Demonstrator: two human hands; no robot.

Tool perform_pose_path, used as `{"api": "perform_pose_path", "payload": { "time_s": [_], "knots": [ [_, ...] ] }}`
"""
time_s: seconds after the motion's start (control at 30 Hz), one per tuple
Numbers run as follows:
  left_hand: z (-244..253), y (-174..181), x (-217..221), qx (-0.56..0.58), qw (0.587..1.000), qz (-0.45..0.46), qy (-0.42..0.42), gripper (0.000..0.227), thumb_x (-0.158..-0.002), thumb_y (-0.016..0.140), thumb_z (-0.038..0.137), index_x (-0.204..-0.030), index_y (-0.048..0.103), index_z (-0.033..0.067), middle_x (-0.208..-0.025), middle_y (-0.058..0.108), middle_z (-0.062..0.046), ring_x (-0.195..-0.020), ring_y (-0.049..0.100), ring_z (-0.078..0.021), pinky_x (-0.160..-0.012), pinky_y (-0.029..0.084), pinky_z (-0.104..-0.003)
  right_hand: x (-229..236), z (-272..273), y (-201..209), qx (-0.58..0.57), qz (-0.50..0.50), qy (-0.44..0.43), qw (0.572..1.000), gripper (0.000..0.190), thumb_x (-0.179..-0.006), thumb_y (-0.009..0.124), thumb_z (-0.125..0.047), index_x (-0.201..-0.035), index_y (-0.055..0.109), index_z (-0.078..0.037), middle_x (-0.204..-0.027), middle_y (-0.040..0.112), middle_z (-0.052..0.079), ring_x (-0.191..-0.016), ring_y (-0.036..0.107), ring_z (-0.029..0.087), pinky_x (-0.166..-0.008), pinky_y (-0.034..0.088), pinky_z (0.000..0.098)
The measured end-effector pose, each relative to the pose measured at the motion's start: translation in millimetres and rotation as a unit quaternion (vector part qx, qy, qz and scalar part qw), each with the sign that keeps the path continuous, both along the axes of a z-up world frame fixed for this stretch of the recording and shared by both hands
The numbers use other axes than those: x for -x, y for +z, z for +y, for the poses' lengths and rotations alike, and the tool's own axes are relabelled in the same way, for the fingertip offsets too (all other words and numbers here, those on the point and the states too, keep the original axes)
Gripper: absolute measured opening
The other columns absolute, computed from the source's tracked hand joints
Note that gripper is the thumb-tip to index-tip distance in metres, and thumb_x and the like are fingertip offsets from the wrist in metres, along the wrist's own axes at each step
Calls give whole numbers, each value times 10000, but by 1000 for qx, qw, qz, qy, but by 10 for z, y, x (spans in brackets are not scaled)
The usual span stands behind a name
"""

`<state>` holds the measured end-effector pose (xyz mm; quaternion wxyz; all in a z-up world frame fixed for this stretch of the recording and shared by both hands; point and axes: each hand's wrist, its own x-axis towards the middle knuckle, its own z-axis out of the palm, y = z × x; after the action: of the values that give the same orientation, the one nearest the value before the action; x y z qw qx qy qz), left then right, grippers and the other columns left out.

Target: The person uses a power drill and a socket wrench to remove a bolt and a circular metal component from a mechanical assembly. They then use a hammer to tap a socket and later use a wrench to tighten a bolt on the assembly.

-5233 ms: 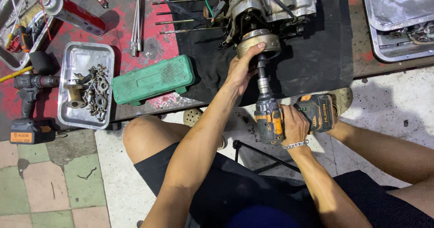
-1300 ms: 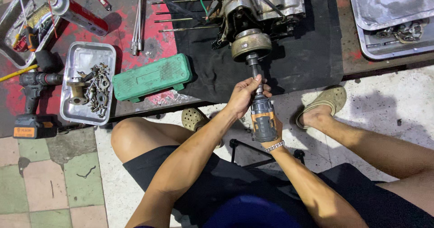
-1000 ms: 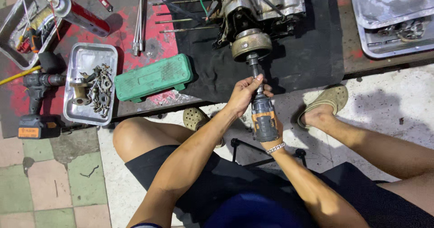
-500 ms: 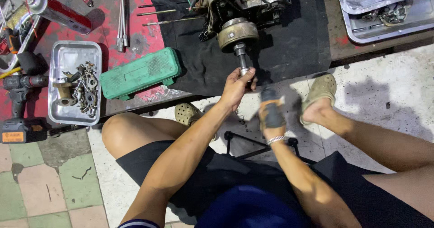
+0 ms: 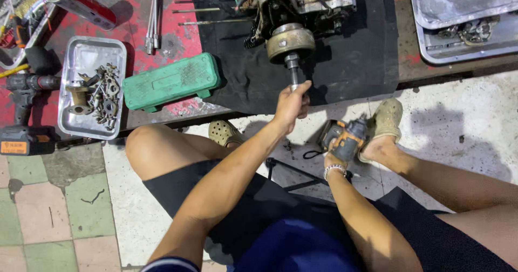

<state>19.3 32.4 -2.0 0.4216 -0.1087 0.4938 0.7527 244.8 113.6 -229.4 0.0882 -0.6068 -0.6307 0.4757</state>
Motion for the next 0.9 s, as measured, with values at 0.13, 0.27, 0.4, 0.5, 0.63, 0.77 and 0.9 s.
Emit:
{"api": "perform_pose_path", "payload": {
  "time_s": [0.13,0.27,0.4,0.5,0.63,0.77,0.9],
  "knots": [
    [12,29,6,-90,995,-44,-7,381,-987,688,376,-783,465,145,-561,431,37,-393,364,-61,-345,259,-258,3,-10,30,25,-174,104,979,651,-980,576,-492,-1450,474,-53,-1450,543,172,-1321,524,329,-1109,396,404],
    [19,86,-236,204,950,231,44,389,-973,691,423,-865,536,83,-703,540,-7,-604,499,-104,-537,415,-294,70,-235,230,129,-243,405,872,511,-936,610,-396,-1350,597,-97,-1341,623,170,-1232,591,327,-1055,456,397],
    [-18,89,-198,152,978,130,58,469,-975,597,459,-1015,626,-8,-836,636,-109,-757,592,-249,-682,477,-404,444,-185,1050,57,-202,536,818,399,-893,644,-300,-1251,720,-141,-1232,702,169,-1144,659,325,-1000,515,390],
    [-162,79,-65,231,940,251,8,561,-911,635,486,-1159,691,-13,-1010,737,-140,-952,668,-253,-851,527,-403,836,67,1765,31,-73,467,881,303,-930,567,-170,-950,838,-36,-932,827,172,-877,800,263,-835,600,381],
    [-204,321,431,267,897,333,118,800,-838,778,523,-1359,521,-26,-1241,629,-173,-1118,621,-271,-942,493,-390,1777,280,2350,395,263,189,860,440,-1003,547,-456,-1197,684,-86,-1037,766,54,-933,740,173,-822,591,354],
    [-312,488,1010,115,981,144,-59,766,-740,761,547,-1291,632,31,-1194,700,-172,-1011,656,-305,-866,531,-414,2399,255,2149,606,367,168,686,307,-982,563,-363,-1016,664,-75,-830,663,37,-677,630,182,-591,514,326],
    [-262,294,1214,27,993,47,-109,773,-778,812,507,-1333,641,-2,-1196,657,-140,-1084,621,-244,-950,502,-396,2631,485,1796,760,358,196,506,284,-1063,569,-234,-825,591,-81,-640,449,-17,-486,400,117,-465,342,274]
  ]
}}
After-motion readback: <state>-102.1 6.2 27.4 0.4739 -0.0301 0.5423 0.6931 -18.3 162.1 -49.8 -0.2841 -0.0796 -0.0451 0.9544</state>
